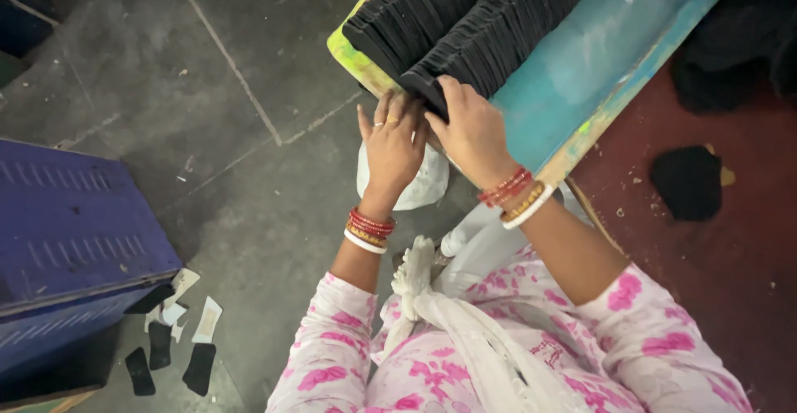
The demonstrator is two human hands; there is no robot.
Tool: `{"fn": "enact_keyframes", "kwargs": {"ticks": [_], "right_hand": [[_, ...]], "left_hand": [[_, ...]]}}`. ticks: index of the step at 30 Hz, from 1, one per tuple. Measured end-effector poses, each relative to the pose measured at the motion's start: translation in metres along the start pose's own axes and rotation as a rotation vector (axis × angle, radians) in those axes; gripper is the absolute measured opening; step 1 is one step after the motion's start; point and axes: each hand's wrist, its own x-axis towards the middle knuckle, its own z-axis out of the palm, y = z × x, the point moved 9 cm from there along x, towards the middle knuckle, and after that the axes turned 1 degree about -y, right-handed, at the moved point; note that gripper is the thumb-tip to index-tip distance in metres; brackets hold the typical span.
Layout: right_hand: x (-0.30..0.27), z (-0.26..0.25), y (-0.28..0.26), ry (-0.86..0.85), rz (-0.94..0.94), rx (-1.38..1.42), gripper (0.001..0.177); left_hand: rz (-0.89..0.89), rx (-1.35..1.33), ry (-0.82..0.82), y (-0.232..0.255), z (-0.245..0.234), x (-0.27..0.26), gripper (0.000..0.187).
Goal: The person folds black fabric pieces by hand and stacks them into a blue tray. The person repeatedly picks up fabric pieces from a table, folds them, and places them into the tray.
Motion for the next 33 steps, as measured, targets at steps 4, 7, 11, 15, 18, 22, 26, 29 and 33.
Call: {"fn": "enact_keyframes", "kwargs": {"ticks": [4, 7, 11, 15, 18, 22, 26, 29, 33], "right_hand": [[-0.006, 0.008, 0.015, 0.048, -0.022, 0.052, 0.026], [-0.002, 0.024, 0.024, 0.01, -0.045, -0.003, 0.016], [-0.008, 0.023, 0.026, -0.014, -0.034, -0.017, 0.016], [-0.03, -0.016, 0.022, 0.038, 0.047, 0.124, 0.032], [-0.064, -0.027, 0.019, 0.033, 0.093, 0.128, 0.046], [-0.097, -0.016, 0.017, -0.087, 0.06, -0.04, 0.062], [-0.123, -0.01, 0.043, -0.192, 0.13, -0.076, 0.056], [-0.135, -0.033, 0.056, -0.303, 0.246, -0.051, 0.051], [-0.17, -0.052, 0.085, -0.391, 0.294, -0.036, 0.05]], "left_hand": [[-0.01, 0.052, -0.004, 0.004, 0.004, 0.0, 0.041], [-0.025, 0.084, -0.074, 0.005, 0.004, 0.01, 0.037], [0.052, -0.125, -0.079, -0.013, 0.01, 0.003, 0.032], [0.082, -0.178, 0.027, -0.01, 0.006, -0.003, 0.033], [0.086, -0.209, 0.015, -0.01, 0.002, -0.001, 0.036], [0.061, -0.371, 0.085, -0.016, 0.001, 0.001, 0.027], [-0.223, -0.423, 0.193, -0.057, -0.003, -0.003, 0.017], [-0.197, -0.315, 0.299, -0.078, -0.036, 0.006, 0.022], [0.072, -0.225, 0.14, -0.047, -0.051, 0.027, 0.035]]}}
